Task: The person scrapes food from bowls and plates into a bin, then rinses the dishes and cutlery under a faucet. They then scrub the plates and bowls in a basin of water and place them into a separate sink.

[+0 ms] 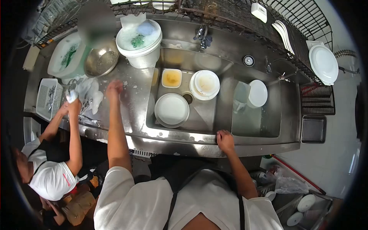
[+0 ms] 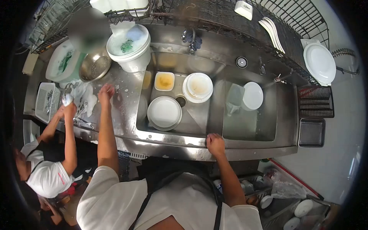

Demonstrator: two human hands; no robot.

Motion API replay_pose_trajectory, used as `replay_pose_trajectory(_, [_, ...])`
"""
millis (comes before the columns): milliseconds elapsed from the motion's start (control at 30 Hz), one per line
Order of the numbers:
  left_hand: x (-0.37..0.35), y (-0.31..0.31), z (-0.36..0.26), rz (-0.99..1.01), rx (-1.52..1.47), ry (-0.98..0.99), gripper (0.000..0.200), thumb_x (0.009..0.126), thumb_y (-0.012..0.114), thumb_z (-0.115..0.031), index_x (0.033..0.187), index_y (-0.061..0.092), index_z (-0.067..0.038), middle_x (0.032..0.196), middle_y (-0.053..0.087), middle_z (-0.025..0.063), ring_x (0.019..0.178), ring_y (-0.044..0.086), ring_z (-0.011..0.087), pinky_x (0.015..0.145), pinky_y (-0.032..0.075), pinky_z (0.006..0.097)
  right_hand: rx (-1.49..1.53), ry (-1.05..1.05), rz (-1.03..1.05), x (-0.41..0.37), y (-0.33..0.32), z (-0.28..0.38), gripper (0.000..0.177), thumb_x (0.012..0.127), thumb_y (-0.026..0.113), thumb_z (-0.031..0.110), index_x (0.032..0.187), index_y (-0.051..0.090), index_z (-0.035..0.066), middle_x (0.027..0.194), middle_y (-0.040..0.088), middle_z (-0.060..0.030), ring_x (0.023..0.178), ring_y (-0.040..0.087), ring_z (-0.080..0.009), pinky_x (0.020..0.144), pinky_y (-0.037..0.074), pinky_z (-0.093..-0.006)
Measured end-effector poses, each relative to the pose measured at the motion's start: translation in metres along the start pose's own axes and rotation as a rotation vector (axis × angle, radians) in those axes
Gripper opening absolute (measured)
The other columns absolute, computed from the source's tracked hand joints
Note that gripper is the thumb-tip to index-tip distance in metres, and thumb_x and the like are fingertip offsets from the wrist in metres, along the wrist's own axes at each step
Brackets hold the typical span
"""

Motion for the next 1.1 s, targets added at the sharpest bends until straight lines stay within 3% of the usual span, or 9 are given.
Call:
replay_pose_trajectory(33, [0.004, 0.002, 0.017, 0.034, 0.047, 0.049, 0.033, 0.098, 0.059, -0.03, 0.112, 0.066, -0.001, 0.108, 0.071, 0.0131, 0.094, 0.067, 0.023, 0.077, 0.054, 0.0331, -0.015, -0.007, 0.0, 0.001, 0.001, -0.001, 0.015, 0.087, 0.059, 0.014, 0.084, 0.067, 0.001, 0.088, 0.068, -0.0167, 0.085, 0.063, -0.0385, 0.079, 0.051, -0.0477])
replay_pose_trajectory(233, [-0.068, 0.049, 0.018, -0.051, 0.92, 0.722, 0.029, 0.09, 0.064, -0.02, 0.112, 0.067, -0.003, 0.12, 0.062, 0.0184, 0.113, 0.057, 0.0342, 0.099, 0.043, 0.0457, -0.035, 0.008, 0.041, 0.005, 0.0, 0.005, 0.016, 0.089, 0.059, 0.014, 0.085, 0.067, 0.001, 0.087, 0.068, -0.0175, 0.084, 0.063, -0.0396, 0.079, 0.051, -0.0483])
replay_pose_trajectory(333, [-0.088, 0.07, 0.008, -0.017, 1.017, 0.798, 0.031, 0.086, 0.066, -0.017, 0.114, 0.066, -0.004, 0.13, 0.055, 0.0206, 0.122, 0.049, 0.0386, 0.104, 0.039, 0.0475, -0.036, 0.003, 0.055, 0.007, 0.0, 0.006, 0.018, 0.091, 0.058, 0.015, 0.087, 0.066, -0.001, 0.088, 0.067, -0.019, 0.085, 0.063, -0.0399, 0.079, 0.05, -0.048])
replay_pose_trajectory(467, [-0.091, 0.076, 0.001, 0.016, 1.127, 0.796, 0.041, 0.087, 0.065, -0.021, 0.123, 0.06, -0.003, 0.136, 0.051, 0.0212, 0.126, 0.047, 0.04, 0.106, 0.037, 0.0495, -0.041, 0.0, 0.074, 0.01, 0.0, 0.011, 0.018, 0.091, 0.057, 0.014, 0.089, 0.066, -0.001, 0.09, 0.067, -0.0201, 0.087, 0.062, -0.0404, 0.079, 0.05, -0.0481])
replay_pose_trajectory(633, [-0.077, 0.072, 0.028, 0.058, 1.162, 0.809, 0.043, 0.083, 0.065, -0.023, 0.118, 0.059, 0.001, 0.133, 0.053, 0.0267, 0.127, 0.047, 0.0408, 0.105, 0.037, 0.0526, -0.077, 0.02, 0.175, 0.004, 0.002, 0.004, 0.021, 0.092, 0.055, 0.017, 0.091, 0.067, 0.0, 0.09, 0.065, -0.0219, 0.085, 0.06, -0.042, 0.078, 0.048, -0.0498])
replay_pose_trajectory(700, [-0.065, 0.068, 0.053, -0.049, 1.343, 0.811, 0.044, 0.084, 0.062, -0.026, 0.12, 0.06, 0.0, 0.132, 0.056, 0.0206, 0.13, 0.046, 0.0377, 0.107, 0.037, 0.0512, -0.019, -0.019, 0.078, -0.001, 0.013, 0.0, 0.024, 0.091, 0.053, 0.018, 0.08, 0.063, -0.001, 0.081, 0.061, -0.022, 0.078, 0.058, -0.0419, 0.072, 0.045, -0.0518])
replay_pose_trajectory(800, [-0.073, 0.065, 0.039, 0.005, 1.226, 0.645, 0.049, 0.086, 0.061, -0.027, 0.128, 0.055, -0.003, 0.141, 0.048, 0.0225, 0.133, 0.044, 0.0384, 0.109, 0.036, 0.0496, 0.015, 0.025, 0.139, -0.001, 0.017, -0.007, 0.025, 0.092, 0.052, 0.018, 0.079, 0.061, -0.002, 0.08, 0.06, -0.0218, 0.077, 0.056, -0.0435, 0.07, 0.044, -0.051])
replay_pose_trajectory(900, [-0.093, 0.059, 0.029, -0.002, 1.189, 0.759, 0.051, 0.089, 0.061, -0.031, 0.13, 0.053, -0.002, 0.144, 0.044, 0.0212, 0.133, 0.043, 0.0387, 0.111, 0.035, 0.0486, -0.067, -0.064, 0.083, 0.001, 0.028, -0.017, 0.026, 0.092, 0.052, 0.02, 0.08, 0.06, -0.002, 0.081, 0.061, -0.0219, 0.079, 0.057, -0.0437, 0.07, 0.044, -0.0523])
replay_pose_trajectory(1100, [-0.173, 0.035, 0.019, 0.26, 1.206, 0.706, 0.045, 0.09, 0.061, -0.029, 0.126, 0.057, -0.002, 0.14, 0.048, 0.0211, 0.13, 0.047, 0.0366, 0.11, 0.037, 0.0458, -0.058, -0.069, 0.158, -0.003, 0.017, -0.015, 0.026, 0.093, 0.051, 0.02, 0.088, 0.064, -0.002, 0.088, 0.063, -0.0215, 0.082, 0.06, -0.0435, 0.072, 0.046, -0.0513])
Point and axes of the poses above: each hand's wrist, its own x-axis towards the middle knuckle, its own y-axis out of the palm, z = x × y, the point moved 3 cm from there along x, towards the middle knuckle
